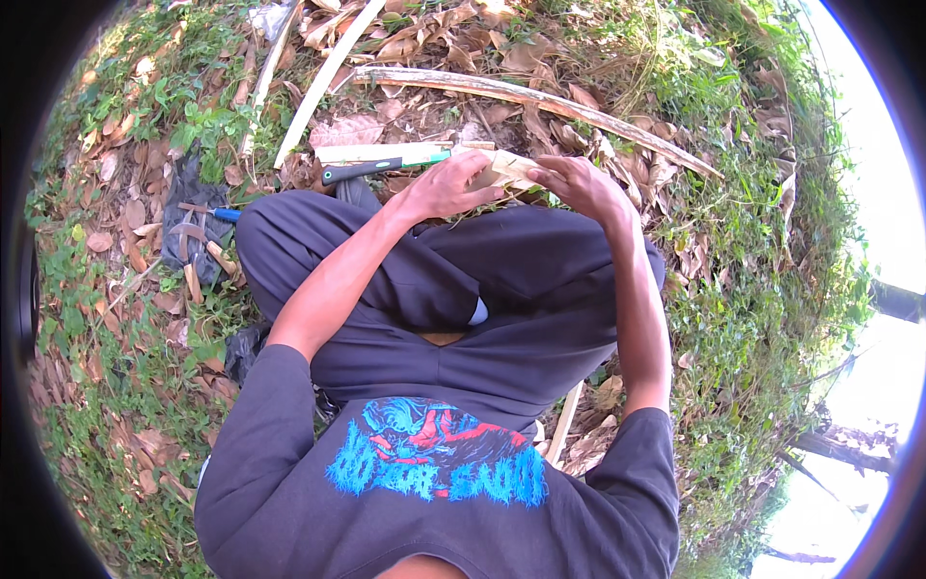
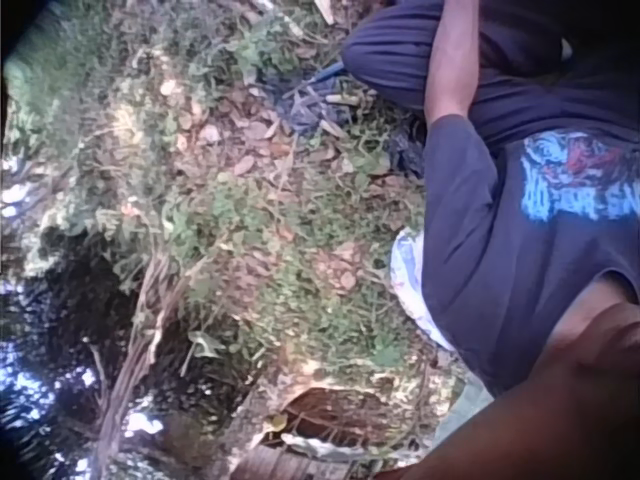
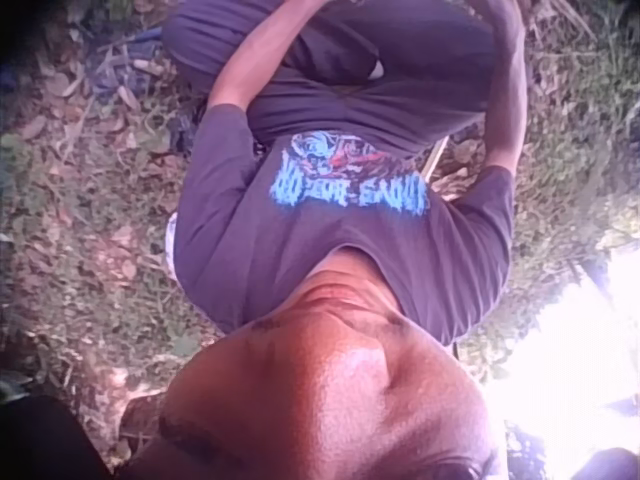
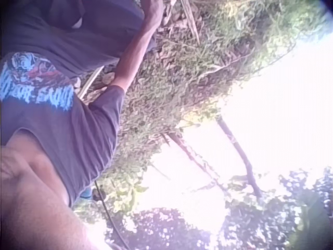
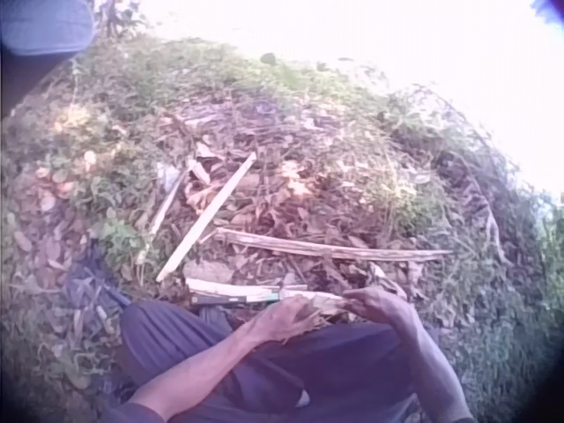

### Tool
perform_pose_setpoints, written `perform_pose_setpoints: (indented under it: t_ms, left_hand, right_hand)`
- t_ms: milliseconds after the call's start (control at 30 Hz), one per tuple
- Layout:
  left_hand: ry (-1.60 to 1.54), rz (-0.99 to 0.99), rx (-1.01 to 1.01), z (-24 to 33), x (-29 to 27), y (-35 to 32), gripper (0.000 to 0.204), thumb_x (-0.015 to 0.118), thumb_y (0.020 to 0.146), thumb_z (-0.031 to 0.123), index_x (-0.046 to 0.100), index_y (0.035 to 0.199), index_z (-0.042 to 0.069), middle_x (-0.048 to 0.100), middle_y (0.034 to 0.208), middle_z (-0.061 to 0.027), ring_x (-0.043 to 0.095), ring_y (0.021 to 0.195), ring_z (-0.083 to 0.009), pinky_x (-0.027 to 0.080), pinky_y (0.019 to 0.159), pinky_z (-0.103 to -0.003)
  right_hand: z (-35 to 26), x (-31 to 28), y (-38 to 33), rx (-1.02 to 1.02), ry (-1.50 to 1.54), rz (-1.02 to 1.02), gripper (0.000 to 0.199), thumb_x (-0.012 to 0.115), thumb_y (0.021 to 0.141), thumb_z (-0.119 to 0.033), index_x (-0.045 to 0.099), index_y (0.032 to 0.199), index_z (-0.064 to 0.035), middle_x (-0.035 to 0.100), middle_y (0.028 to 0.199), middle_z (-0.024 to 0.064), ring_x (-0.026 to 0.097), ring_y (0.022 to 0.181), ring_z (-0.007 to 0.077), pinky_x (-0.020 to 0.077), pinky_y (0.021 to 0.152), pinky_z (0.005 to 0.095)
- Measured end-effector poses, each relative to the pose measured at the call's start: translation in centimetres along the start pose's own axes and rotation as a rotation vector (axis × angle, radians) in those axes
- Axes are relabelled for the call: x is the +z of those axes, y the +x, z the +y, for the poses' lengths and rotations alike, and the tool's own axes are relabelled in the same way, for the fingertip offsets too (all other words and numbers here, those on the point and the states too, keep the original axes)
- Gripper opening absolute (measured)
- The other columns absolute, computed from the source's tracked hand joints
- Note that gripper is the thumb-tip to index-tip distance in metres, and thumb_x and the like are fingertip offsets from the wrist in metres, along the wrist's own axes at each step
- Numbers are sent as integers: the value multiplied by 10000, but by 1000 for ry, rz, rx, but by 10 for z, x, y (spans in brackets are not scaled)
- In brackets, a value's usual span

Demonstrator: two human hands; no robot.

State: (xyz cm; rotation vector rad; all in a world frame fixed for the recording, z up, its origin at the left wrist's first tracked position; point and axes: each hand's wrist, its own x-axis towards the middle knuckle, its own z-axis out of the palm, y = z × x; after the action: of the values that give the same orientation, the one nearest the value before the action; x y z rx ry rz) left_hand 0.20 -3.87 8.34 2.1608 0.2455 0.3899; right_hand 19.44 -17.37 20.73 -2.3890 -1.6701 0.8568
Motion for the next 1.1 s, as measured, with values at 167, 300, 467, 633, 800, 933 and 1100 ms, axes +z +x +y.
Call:
perform_pose_setpoints:
  t_ms: [167,300,467,633,800,933,1100]
  left_hand:
    - [-244,199,56,16,-3,-2,663,733,871,395,444,1385,92,641,1100,-129,640,887,-288,520,802,-387]
    - [-167,210,121,18,-10,-3,562,727,874,300,492,1338,86,678,1092,-170,678,969,-322,529,848,-398]
    - [-152,143,125,24,-18,-9,419,705,877,218,592,1233,29,682,1144,-203,676,1052,-336,525,904,-385]
    - [-126,183,142,23,-12,-6,419,716,869,182,617,1234,2,682,1153,-215,681,1060,-325,523,910,-379]
    - [-135,154,18,24,-13,-7,432,724,878,214,617,1241,3,710,1074,-197,707,991,-268,537,858,-347]
    - [-177,135,-75,23,-13,-6,414,714,883,281,637,1190,15,703,959,-217,703,875,-369,541,733,-408]
    - [-134,140,-42,29,-15,-5,397,717,881,291,650,1153,10,698,933,-221,692,852,-386,538,719,-408]
  right_hand:
    - [1,11,6,-101,37,-19,593,539,959,-550,657,1231,-36,678,1163,206,628,1116,351,482,959,407]
    - [-16,10,6,-147,78,-84,562,553,965,-509,653,1210,-14,691,1085,227,648,1039,381,497,904,423]
    - [-10,9,15,-213,44,-88,448,562,969,-457,680,1166,-73,688,883,213,658,866,389,499,778,460]
    - [9,10,30,-311,-51,-25,475,559,965,-469,685,1161,-56,696,1079,177,644,1028,349,495,901,438]
    - [2,0,27,-274,-49,-34,505,564,956,-496,686,1173,-56,691,1115,176,640,1056,343,494,919,434]
    - [12,4,28,-279,2,-4,547,562,942,-546,692,1178,-70,689,1131,181,640,1072,344,499,931,433]
    - [17,3,27,-236,0,-24,552,569,941,-546,694,1169,-59,694,1118,179,640,1072,346,500,927,424]
